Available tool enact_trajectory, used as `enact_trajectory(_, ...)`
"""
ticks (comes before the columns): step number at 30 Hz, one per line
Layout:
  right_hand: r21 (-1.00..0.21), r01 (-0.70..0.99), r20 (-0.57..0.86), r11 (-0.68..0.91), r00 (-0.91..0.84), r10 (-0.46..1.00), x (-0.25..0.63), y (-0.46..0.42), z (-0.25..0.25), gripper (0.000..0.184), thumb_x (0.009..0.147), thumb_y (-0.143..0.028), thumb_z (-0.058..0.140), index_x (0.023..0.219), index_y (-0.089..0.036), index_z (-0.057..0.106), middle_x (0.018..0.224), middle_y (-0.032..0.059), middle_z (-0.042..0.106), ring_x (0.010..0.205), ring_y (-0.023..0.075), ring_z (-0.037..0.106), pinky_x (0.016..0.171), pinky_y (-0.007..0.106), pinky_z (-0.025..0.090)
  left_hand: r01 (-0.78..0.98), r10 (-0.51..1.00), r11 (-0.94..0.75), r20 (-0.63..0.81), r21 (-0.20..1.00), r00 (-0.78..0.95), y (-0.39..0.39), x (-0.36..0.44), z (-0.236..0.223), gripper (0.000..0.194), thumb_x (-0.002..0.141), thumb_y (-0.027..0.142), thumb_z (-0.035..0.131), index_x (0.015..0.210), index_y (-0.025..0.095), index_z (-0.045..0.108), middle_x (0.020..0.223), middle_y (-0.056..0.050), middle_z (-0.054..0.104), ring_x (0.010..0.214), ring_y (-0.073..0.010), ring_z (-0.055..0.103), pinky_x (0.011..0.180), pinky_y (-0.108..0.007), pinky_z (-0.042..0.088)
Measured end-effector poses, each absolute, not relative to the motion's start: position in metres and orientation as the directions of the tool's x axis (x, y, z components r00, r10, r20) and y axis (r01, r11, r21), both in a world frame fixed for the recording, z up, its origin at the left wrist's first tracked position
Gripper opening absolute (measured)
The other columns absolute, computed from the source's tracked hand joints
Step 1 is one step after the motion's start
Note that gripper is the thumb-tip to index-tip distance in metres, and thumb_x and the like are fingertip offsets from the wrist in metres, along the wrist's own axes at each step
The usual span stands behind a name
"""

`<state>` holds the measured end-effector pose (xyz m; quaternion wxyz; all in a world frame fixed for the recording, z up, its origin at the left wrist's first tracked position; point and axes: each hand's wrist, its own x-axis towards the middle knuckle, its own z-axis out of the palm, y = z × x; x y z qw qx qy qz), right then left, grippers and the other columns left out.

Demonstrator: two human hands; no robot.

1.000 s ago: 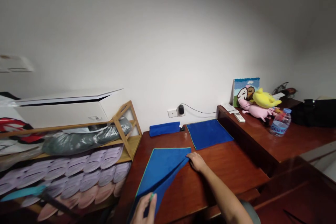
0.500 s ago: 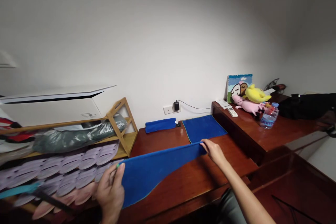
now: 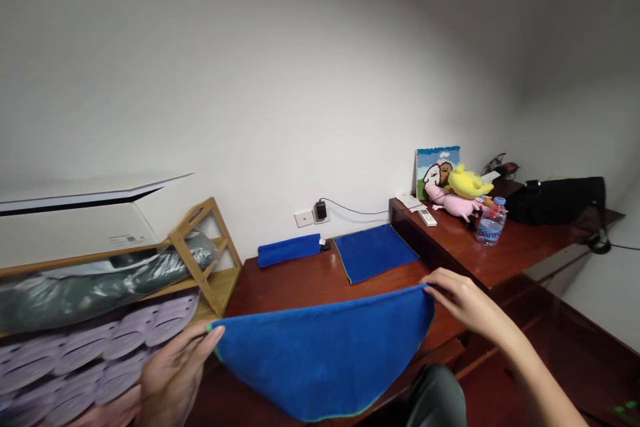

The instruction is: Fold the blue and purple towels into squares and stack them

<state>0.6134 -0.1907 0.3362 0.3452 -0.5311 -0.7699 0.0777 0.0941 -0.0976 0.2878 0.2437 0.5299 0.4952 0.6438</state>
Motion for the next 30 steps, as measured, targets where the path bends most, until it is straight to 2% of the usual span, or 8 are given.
enact_trajectory(2, -0.484, 0.783, 0.457, 0.391, -0.155, 0.876, 0.624, -0.187, 0.334, 0.036, 0.11, -0.053, 0.054, 0.115, -0.026, 0.078, 0.108, 0.0089, 0.079, 0.093, 0.023, 0.076, 0.088, 0.032, 0.063, 0.147, 0.893, -0.361, 0.387, 0.921, -0.229, -0.085, 0.109, 0.293, 0.048, 0.061, 0.063, 0.092, 0.08, 0.02, 0.08, 0.076, -0.004, 0.08, 0.068, -0.0213, 0.074, 0.062, -0.028, 0.063)
enact_trajectory(5, -0.456, 0.816, 0.465, 0.355, -0.122, 0.877, 0.644, -0.162, 0.329, 0.037, 0.109, -0.051, 0.055, 0.113, -0.024, 0.079, 0.105, 0.0095, 0.08, 0.089, 0.0236, 0.077, 0.086, 0.033, 0.063, 0.109, 0.943, -0.305, 0.316, 0.946, -0.107, -0.051, 0.141, 0.3, 0.049, 0.065, 0.063, 0.09, 0.078, 0.017, 0.077, 0.051, 0.004, 0.062, 0.044, -0.0105, 0.052, 0.044, -0.023, 0.044)
enact_trajectory(8, -0.404, 0.846, 0.488, 0.348, -0.123, 0.864, 0.669, -0.113, 0.329, 0.033, 0.107, -0.044, 0.056, 0.111, -0.022, 0.08, 0.104, 0.0099, 0.081, 0.09, 0.0248, 0.078, 0.087, 0.034, 0.062, 0.093, 0.966, -0.249, 0.254, 0.964, -0.056, -0.004, 0.174, 0.309, 0.053, 0.069, 0.064, 0.087, 0.086, 0.015, 0.075, 0.041, 0.008, 0.052, 0.036, -0.0094, 0.043, 0.038, -0.022, 0.034)
enact_trajectory(13, -0.32, 0.917, 0.57, 0.238, -0.015, 0.821, 0.702, 0.002, 0.353, 0.02, 0.098, -0.025, 0.062, 0.105, -0.019, 0.08, 0.108, 0.0117, 0.082, 0.097, 0.0271, 0.078, 0.093, 0.036, 0.06, 0.047, 0.939, -0.337, 0.339, 0.94, -0.054, 0.09, 0.227, 0.336, 0.053, 0.068, 0.063, 0.083, 0.09, 0.017, 0.068, 0.059, 0.0, 0.067, 0.047, -0.0199, 0.067, 0.046, -0.029, 0.054)
enact_trajectory(19, -0.353, 0.933, 0.64, 0.069, 0.186, 0.746, 0.714, 0.11, 0.368, 0.025, 0.097, -0.017, 0.058, 0.111, -0.013, 0.078, 0.113, 0.016, 0.08, 0.107, 0.0266, 0.074, 0.102, 0.037, 0.056, 0.131, 0.879, -0.456, 0.469, 0.88, -0.089, 0.181, 0.273, 0.343, 0.033, 0.087, 0.053, 0.063, 0.095, 0.022, 0.062, 0.079, -0.002, 0.074, 0.075, -0.0224, 0.08, 0.077, -0.037, 0.067)
enact_trajectory(23, -0.39, 0.921, 0.629, 0.013, 0.256, 0.734, 0.725, 0.136, 0.313, 0.028, 0.098, -0.019, 0.056, 0.116, -0.013, 0.076, 0.117, 0.0147, 0.078, 0.11, 0.0252, 0.071, 0.105, 0.036, 0.053, 0.275, 0.852, -0.488, 0.521, 0.828, -0.056, 0.187, 0.288, 0.287, 0.024, 0.092, 0.046, 0.056, 0.099, 0.023, 0.061, 0.088, -0.007, 0.077, 0.09, -0.0239, 0.08, 0.088, -0.039, 0.064)
enact_trajectory(26, -0.398, 0.91, 0.505, -0.112, 0.32, 0.802, 0.725, 0.135, 0.24, 0.031, 0.101, -0.019, 0.051, 0.122, -0.015, 0.073, 0.125, 0.0143, 0.075, 0.119, 0.0248, 0.069, 0.107, 0.035, 0.051, 0.389, 0.846, -0.493, 0.533, 0.778, 0.005, 0.163, 0.3, 0.215, 0.018, 0.089, 0.04, 0.055, 0.096, 0.025, 0.061, 0.096, -0.01, 0.075, 0.093, -0.0264, 0.077, 0.088, -0.043, 0.063)
enact_trajectory(30, -0.405, 0.88, 0.326, -0.248, 0.393, 0.86, 0.714, 0.11, 0.142, 0.03, 0.096, -0.012, 0.051, 0.112, -0.017, 0.075, 0.119, 0.0129, 0.076, 0.106, 0.0232, 0.074, 0.093, 0.031, 0.055, 0.473, 0.84, -0.536, 0.5, 0.699, 0.211, 0.119, 0.316, 0.121, 0.012, 0.086, 0.028, 0.049, 0.087, 0.03, 0.061, 0.094, -0.011, 0.074, 0.092, -0.0307, 0.078, 0.085, -0.046, 0.064)
